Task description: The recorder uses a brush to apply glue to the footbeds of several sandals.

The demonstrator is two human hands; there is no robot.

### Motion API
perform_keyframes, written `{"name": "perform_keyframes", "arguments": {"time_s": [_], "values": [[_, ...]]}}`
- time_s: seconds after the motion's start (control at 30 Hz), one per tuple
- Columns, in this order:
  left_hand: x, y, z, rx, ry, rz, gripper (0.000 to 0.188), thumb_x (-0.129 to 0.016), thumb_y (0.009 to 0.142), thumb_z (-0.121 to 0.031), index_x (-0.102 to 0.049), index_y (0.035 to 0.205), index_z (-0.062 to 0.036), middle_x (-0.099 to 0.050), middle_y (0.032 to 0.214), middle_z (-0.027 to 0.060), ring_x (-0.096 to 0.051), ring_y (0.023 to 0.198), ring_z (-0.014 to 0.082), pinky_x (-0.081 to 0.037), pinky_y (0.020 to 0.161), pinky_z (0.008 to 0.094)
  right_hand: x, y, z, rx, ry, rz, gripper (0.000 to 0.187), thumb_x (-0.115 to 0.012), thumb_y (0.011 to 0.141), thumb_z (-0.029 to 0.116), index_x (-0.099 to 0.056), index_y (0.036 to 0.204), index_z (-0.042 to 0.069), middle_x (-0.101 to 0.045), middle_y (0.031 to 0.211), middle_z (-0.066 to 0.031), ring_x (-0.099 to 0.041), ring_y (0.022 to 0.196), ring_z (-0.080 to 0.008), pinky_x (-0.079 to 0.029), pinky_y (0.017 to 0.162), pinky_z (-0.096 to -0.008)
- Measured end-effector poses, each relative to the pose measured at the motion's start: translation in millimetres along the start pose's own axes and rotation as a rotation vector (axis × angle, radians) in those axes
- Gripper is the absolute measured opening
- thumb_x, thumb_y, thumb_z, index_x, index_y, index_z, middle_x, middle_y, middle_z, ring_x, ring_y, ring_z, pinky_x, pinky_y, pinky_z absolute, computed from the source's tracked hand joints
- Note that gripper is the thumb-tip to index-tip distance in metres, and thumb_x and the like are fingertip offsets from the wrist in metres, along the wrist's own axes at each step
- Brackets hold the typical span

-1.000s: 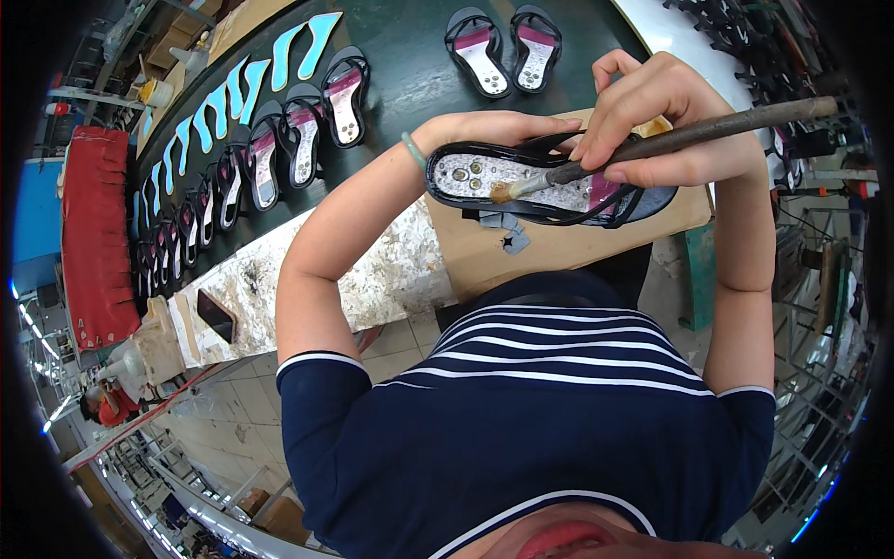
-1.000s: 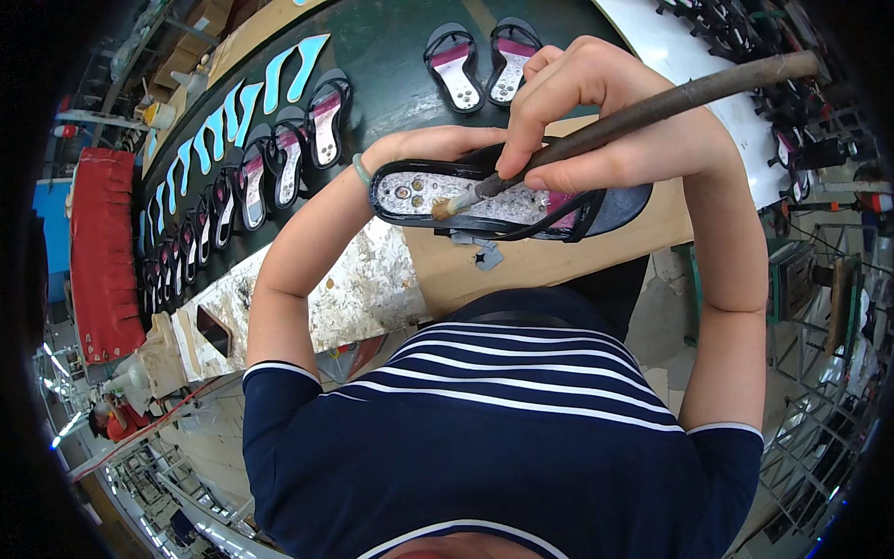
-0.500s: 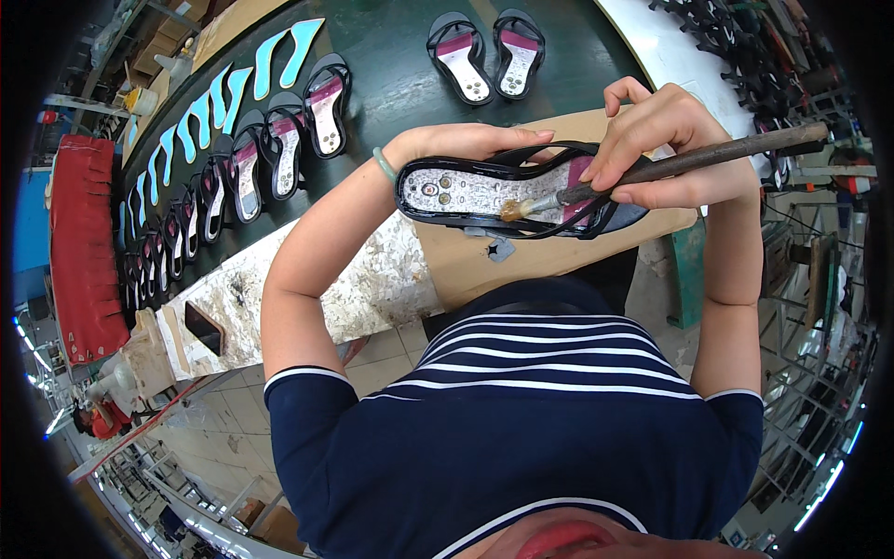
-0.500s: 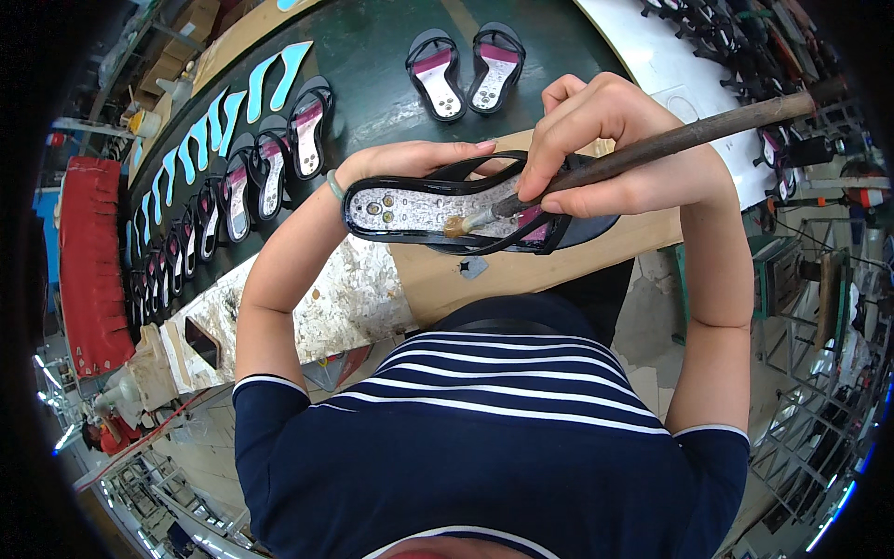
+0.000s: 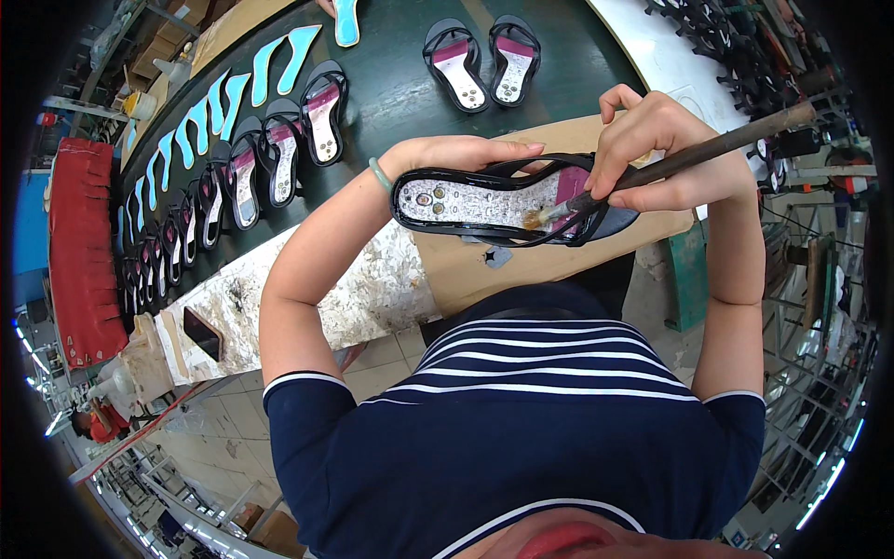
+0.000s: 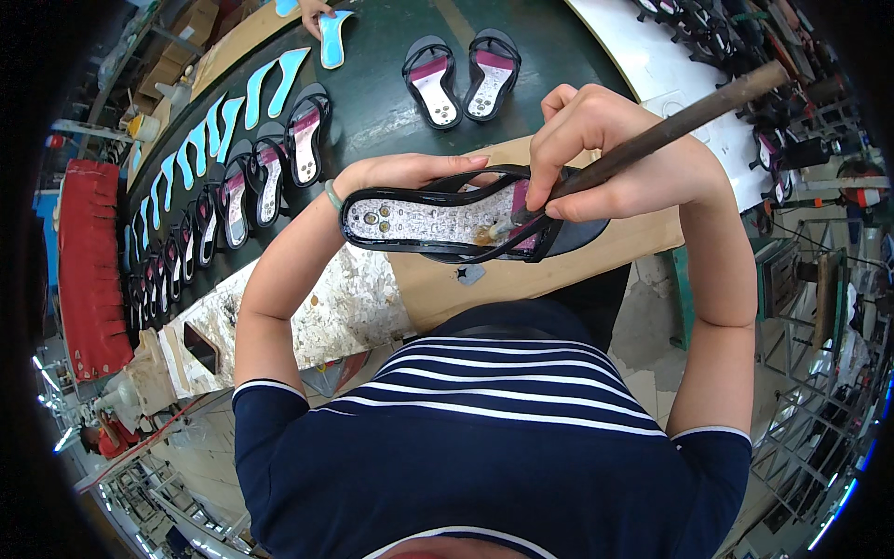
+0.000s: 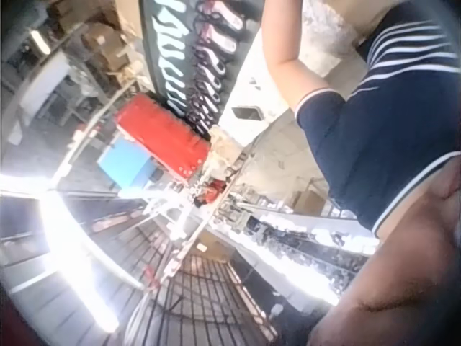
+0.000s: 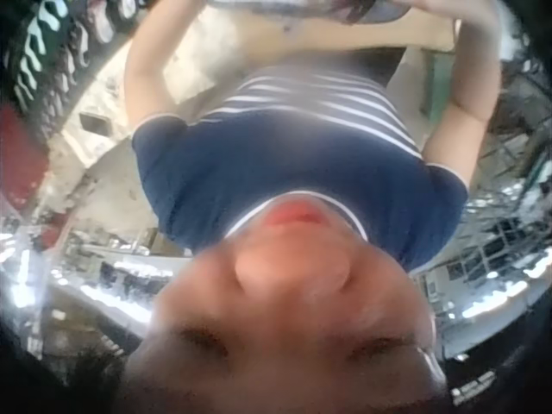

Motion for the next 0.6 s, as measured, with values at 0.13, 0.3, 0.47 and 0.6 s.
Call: {"name": "perform_keyframes", "arguments": {"time_s": [0.13,0.3,0.47,0.6], "values": [[11.3,6.0,2.9,0.018,-0.08,0.016,0.052,-0.054,0.098,-0.045,-0.057,0.129,-0.0043,-0.067,0.112,0.0079,-0.067,0.094,0.011,-0.055,0.082,0.0262,4.0,4.5,-1.5,-0.02,-0.075,-0.016,0.008,-0.073,0.066,0.009,-0.071,0.073,0.005,-0.071,0.074,-0.0046,-0.06,0.062,-0.0167,-0.034,0.082,-0.0357],[20.5,12.6,6.8,-0.182,-0.231,0.05,0.051,-0.045,0.102,-0.045,-0.056,0.13,-0.0045,-0.067,0.113,0.0075,-0.067,0.091,0.0118,-0.056,0.082,0.0272,-8.0,7.3,14.3,0.085,-0.114,-0.422,0.005,-0.068,0.064,0.003,-0.065,0.068,0.002,-0.06,0.059,-0.007,-0.048,0.054,-0.0211,-0.034,0.067,-0.0312],[60.6,45.1,21.0,-0.299,-0.36,0.115,0.05,-0.043,0.102,-0.046,-0.057,0.128,-0.0046,-0.068,0.109,0.0088,-0.069,0.087,0.0143,-0.058,0.079,0.0279,-42.2,25.4,12.0,0.112,-0.013,-0.512,0.005,-0.07,0.07,0.001,-0.067,0.074,0.0,-0.066,0.068,-0.0096,-0.055,0.057,-0.0221,-0.042,0.073,-0.0352],[60.5,46.6,20.5,-0.401,-0.479,0.09,0.041,-0.043,0.103,-0.042,-0.061,0.112,-0.0067,-0.069,0.103,0.0106,-0.07,0.084,0.0173,-0.06,0.074,0.0293,-37.1,32.0,18.7,0.168,0.057,-0.571,0.005,-0.071,0.074,0.002,-0.068,0.076,-0.001,-0.069,0.072,-0.0083,-0.062,0.063,-0.0191,-0.042,0.075,-0.0339]]}}
Point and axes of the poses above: each hand's wrist, its own y-axis towards the middle knuckle, its own x-axis out of the back of the hand, z = x × y, the point moved 2 cm from there along y, towards the middle knuckle
